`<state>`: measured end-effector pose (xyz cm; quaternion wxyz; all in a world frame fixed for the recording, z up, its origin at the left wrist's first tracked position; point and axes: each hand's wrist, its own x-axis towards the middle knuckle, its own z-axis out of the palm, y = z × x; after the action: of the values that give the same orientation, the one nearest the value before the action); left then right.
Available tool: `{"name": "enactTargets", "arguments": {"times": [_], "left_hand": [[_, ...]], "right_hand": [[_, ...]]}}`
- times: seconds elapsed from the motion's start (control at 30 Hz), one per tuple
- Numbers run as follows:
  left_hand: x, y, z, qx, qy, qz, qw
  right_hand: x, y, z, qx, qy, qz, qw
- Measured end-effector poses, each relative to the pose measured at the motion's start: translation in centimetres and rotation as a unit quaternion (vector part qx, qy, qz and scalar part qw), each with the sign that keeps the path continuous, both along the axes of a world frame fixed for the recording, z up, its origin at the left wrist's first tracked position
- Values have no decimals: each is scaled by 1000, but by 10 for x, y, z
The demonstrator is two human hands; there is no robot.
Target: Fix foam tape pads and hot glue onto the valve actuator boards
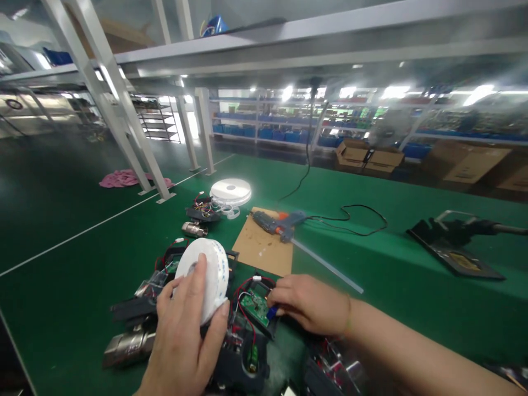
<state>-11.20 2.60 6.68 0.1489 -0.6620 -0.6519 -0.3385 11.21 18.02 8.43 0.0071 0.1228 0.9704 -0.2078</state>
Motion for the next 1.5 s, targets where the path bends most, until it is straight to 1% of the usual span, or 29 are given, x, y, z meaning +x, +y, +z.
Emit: {"name": "enactTargets", "arguments": {"times": [0.1, 0.2, 0.3, 0.47, 0.6, 0.77, 0.87, 0.97, 1.13, 1.27, 1.37, 1.5], "left_hand": [[1, 1, 3, -4, -9, 1, 1000], [1, 1, 5, -10, -18, 0, 1000], [1, 0, 7, -8, -21, -2, 1000], [2, -2, 11, 1, -17, -3, 1000], [2, -2, 12, 3, -26, 2, 1000], [1, 1, 11, 9, -52, 9, 999], [1, 1, 11, 12, -55, 14, 998], [-1, 0, 11, 11, -54, 20, 998], [-4, 0, 10, 2, -52, 33, 998], [-4, 0, 11, 2, -50, 39, 998], [-5, 0, 11, 4, -54, 41, 998], [-8, -1, 10, -2, -64, 54, 996]], "right_hand": [[-4, 1, 3, 28, -27, 35, 999], [-7, 1, 4, 71, -55, 65, 994], [-9, -1, 4, 111, -82, 82, 987], [-4, -9, 3, 109, -81, 91, 986], [2, -10, -2, 88, -34, 100, 991], [0, -6, -15, 103, 39, 133, 985], [-4, -5, -19, 106, 58, 136, 983], [-4, -4, -20, 116, 54, 133, 983], [-5, -4, -19, 122, 40, 149, 980], [-7, -4, -15, 138, 7, 150, 979], [-8, -5, -14, 153, -16, 138, 978], [-10, -7, -13, 155, -42, 143, 977]]}}
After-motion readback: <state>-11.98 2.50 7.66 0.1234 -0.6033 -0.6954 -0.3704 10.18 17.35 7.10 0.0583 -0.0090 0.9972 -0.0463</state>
